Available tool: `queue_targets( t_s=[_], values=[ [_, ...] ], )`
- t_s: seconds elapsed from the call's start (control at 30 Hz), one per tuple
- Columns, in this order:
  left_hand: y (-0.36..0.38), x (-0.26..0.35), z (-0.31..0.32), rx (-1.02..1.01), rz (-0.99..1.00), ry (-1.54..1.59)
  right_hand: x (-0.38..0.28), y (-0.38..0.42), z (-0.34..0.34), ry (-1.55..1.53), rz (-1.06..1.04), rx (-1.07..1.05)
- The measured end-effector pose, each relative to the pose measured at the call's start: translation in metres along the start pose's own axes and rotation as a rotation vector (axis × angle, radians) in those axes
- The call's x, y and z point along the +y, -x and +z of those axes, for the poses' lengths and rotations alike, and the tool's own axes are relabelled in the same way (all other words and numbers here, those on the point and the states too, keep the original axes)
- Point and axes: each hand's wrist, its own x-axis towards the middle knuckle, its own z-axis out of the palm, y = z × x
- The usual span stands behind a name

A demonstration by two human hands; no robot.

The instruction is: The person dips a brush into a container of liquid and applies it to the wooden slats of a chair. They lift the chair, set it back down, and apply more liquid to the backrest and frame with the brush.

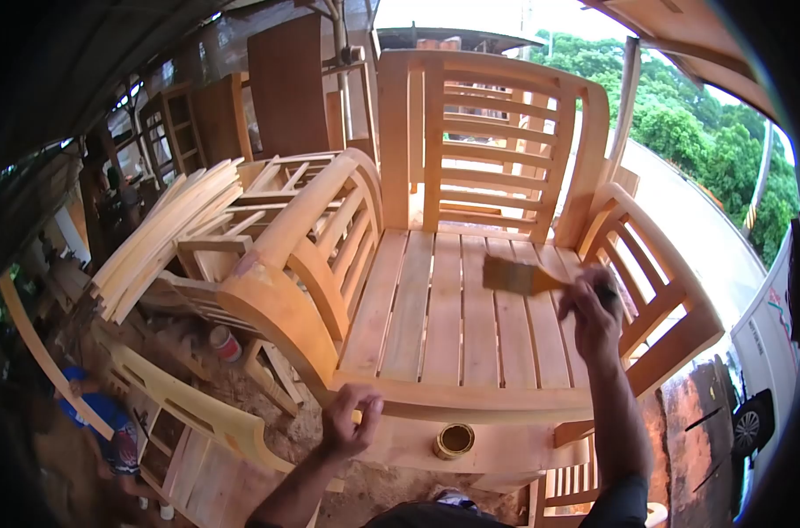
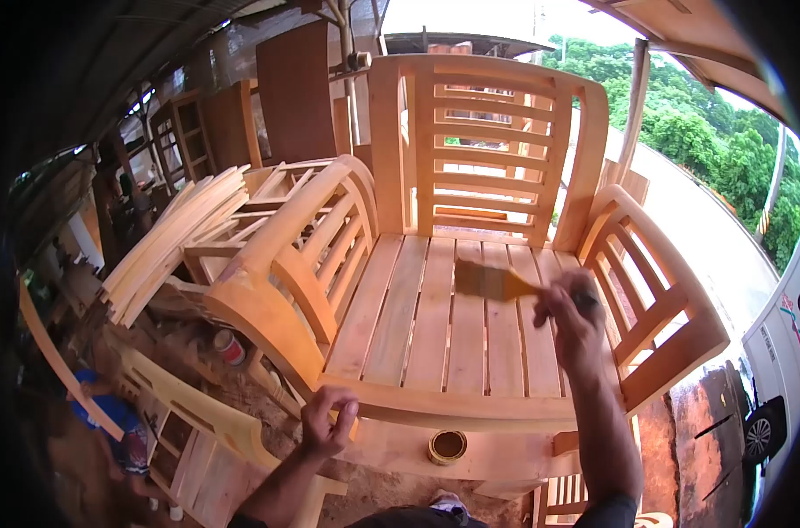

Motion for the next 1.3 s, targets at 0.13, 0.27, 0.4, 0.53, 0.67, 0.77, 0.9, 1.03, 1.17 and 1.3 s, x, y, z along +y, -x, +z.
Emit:
queue_targets(
  t_s=[0.13,0.27,0.4,0.53,0.67,0.77,0.9,1.03,1.17,1.3],
  values=[
    [-0.029,-0.019,0.027,-0.018,0.058,-0.093,0.025,-0.079,0.026,0.31,0.016,-0.138],
    [-0.037,-0.039,0.047,-0.035,0.015,-0.084,0.072,-0.146,0.035,0.35,0.04,-0.25],
    [-0.04,-0.043,0.051,-0.034,-0.043,-0.087,0.103,-0.184,0.06,0.471,0.037,-0.295],
    [-0.055,-0.045,0.048,-0.037,0.004,-0.095,0.137,-0.213,0.084,0.678,0.0,-0.381],
    [-0.053,-0.057,0.05,-0.068,-0.03,-0.112,0.174,-0.232,0.119,0.954,-0.151,-0.456],
    [-0.051,-0.059,0.046,-0.1,-0.118,-0.047,0.207,-0.242,0.149,1.048,-0.123,-0.504],
    [-0.052,-0.061,0.04,-0.115,-0.178,0.047,0.276,-0.258,0.164,1.053,-0.164,-0.577],
    [-0.052,-0.066,0.039,-0.174,-0.18,0.107,0.312,-0.275,0.178,1.151,-0.16,-0.646],
    [-0.054,-0.067,0.036,-0.22,-0.213,0.161,0.337,-0.288,0.178,1.198,-0.232,-0.687],
    [-0.055,-0.067,0.036,-0.203,-0.204,0.167,0.346,-0.294,0.184,1.168,-0.189,-0.722]
  ],
)
